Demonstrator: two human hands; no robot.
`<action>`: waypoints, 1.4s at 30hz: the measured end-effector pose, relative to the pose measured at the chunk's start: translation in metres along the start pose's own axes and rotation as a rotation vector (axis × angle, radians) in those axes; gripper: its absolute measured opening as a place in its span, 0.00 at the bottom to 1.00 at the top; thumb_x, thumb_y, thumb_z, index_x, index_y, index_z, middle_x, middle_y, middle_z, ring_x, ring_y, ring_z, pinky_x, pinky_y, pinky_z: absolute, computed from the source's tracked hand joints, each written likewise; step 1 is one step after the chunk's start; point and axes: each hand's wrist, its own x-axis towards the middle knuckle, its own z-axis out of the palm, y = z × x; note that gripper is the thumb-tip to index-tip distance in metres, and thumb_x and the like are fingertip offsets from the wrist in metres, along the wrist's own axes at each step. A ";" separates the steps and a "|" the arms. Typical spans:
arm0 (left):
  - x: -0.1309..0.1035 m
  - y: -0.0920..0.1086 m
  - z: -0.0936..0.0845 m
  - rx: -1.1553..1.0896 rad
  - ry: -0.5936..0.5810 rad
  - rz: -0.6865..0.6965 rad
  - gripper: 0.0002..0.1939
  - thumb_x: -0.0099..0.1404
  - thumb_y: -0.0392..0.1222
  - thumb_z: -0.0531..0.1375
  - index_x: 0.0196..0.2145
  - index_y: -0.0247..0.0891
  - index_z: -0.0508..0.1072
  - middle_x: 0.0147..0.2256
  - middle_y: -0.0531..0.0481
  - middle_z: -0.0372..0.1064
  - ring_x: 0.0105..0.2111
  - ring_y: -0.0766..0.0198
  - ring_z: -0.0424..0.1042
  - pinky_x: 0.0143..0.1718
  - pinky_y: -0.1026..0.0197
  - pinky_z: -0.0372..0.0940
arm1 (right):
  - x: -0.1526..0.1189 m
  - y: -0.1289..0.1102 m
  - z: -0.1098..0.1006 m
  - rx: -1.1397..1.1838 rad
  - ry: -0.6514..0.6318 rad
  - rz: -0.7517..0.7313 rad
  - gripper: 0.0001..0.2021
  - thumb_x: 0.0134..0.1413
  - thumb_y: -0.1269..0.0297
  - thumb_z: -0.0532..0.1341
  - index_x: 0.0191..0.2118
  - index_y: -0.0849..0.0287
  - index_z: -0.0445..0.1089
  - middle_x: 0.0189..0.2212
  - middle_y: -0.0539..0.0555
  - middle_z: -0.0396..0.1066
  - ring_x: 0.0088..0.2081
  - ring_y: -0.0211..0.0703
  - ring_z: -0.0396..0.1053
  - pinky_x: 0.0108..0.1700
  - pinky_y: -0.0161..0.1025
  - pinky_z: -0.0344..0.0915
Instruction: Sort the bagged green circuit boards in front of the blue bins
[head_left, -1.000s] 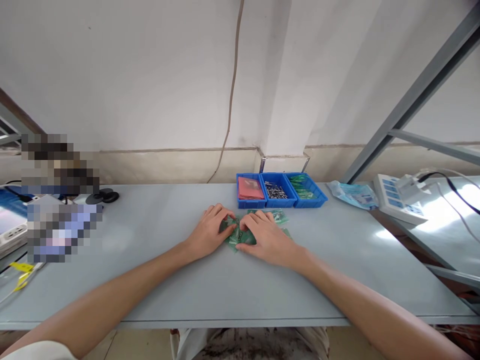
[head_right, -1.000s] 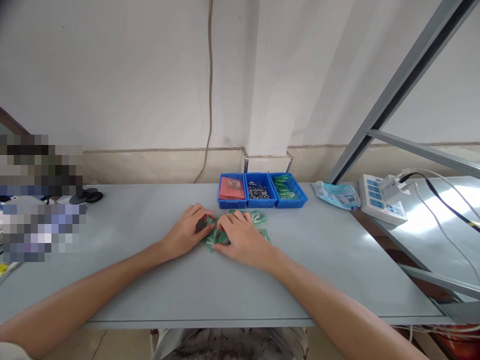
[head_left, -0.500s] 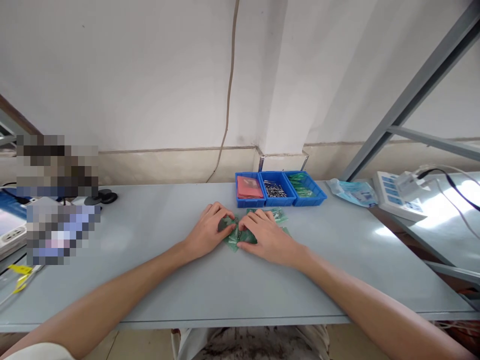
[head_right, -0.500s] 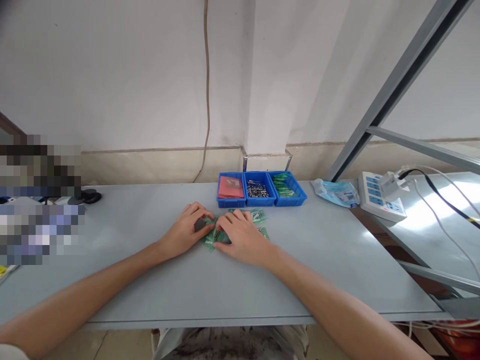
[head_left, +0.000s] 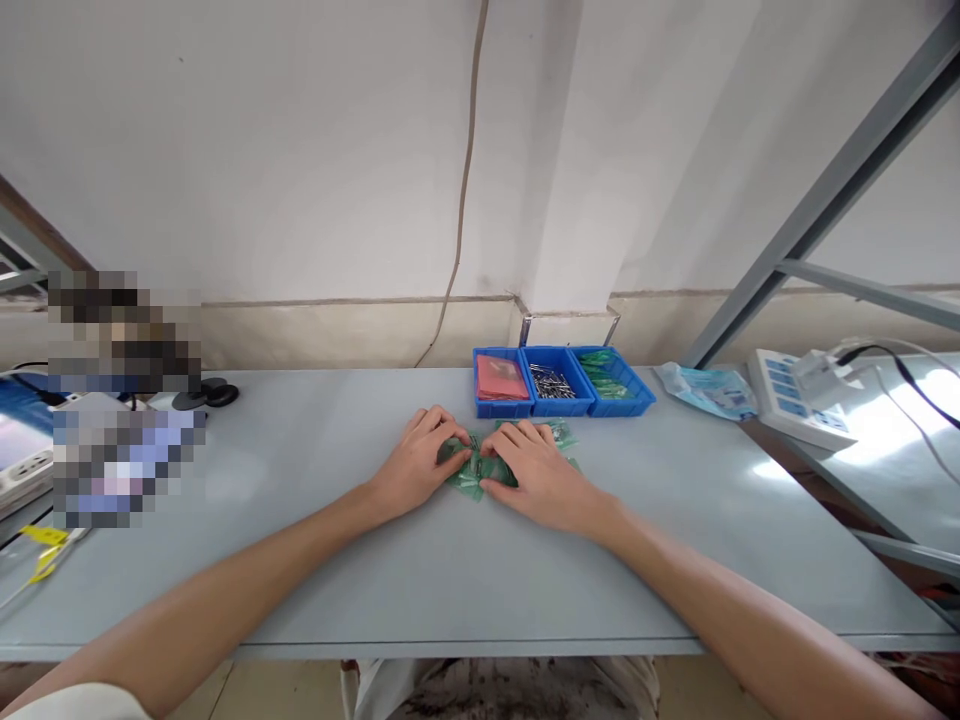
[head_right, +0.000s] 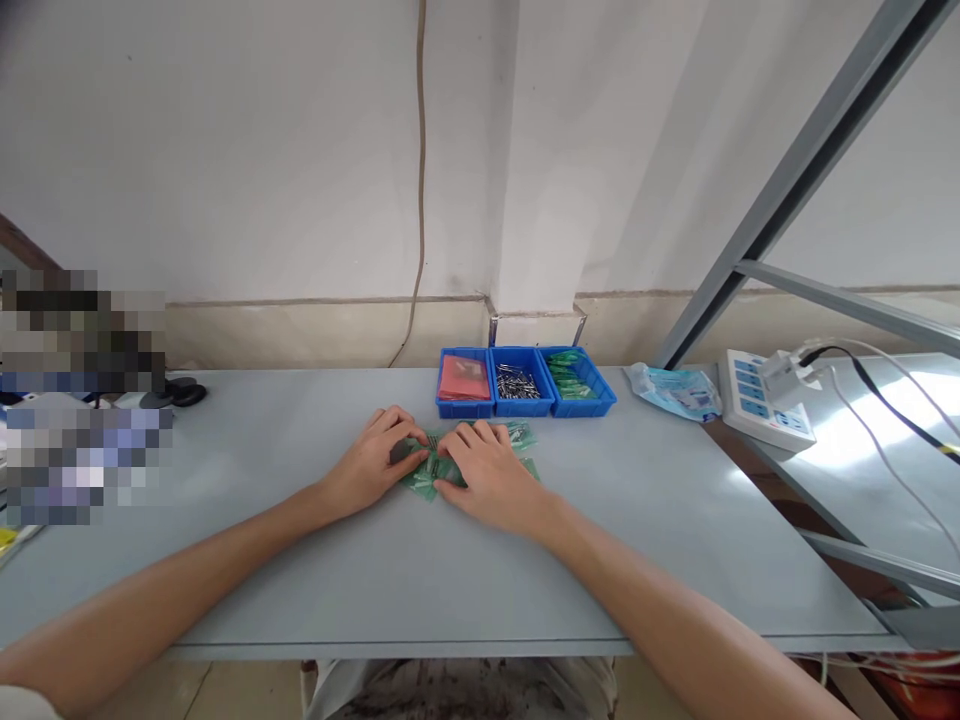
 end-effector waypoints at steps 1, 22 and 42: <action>0.000 0.000 0.000 -0.005 0.002 0.000 0.03 0.73 0.38 0.62 0.44 0.42 0.75 0.43 0.48 0.66 0.45 0.55 0.64 0.51 0.53 0.63 | 0.000 0.000 0.000 -0.001 0.000 0.003 0.09 0.64 0.61 0.67 0.46 0.53 0.68 0.45 0.53 0.73 0.47 0.53 0.65 0.49 0.50 0.58; 0.000 0.015 -0.010 -0.219 0.044 -0.130 0.08 0.77 0.47 0.58 0.42 0.42 0.70 0.38 0.52 0.71 0.38 0.62 0.67 0.38 0.61 0.64 | 0.004 0.004 0.003 0.214 0.107 0.137 0.04 0.74 0.64 0.54 0.43 0.52 0.65 0.36 0.51 0.73 0.41 0.49 0.66 0.47 0.47 0.62; 0.000 0.013 -0.010 -0.255 0.061 0.000 0.09 0.78 0.46 0.55 0.44 0.42 0.73 0.41 0.48 0.73 0.40 0.60 0.69 0.38 0.61 0.66 | 0.004 0.001 0.002 0.619 0.155 0.243 0.07 0.74 0.54 0.53 0.49 0.50 0.61 0.34 0.48 0.72 0.33 0.44 0.73 0.36 0.41 0.68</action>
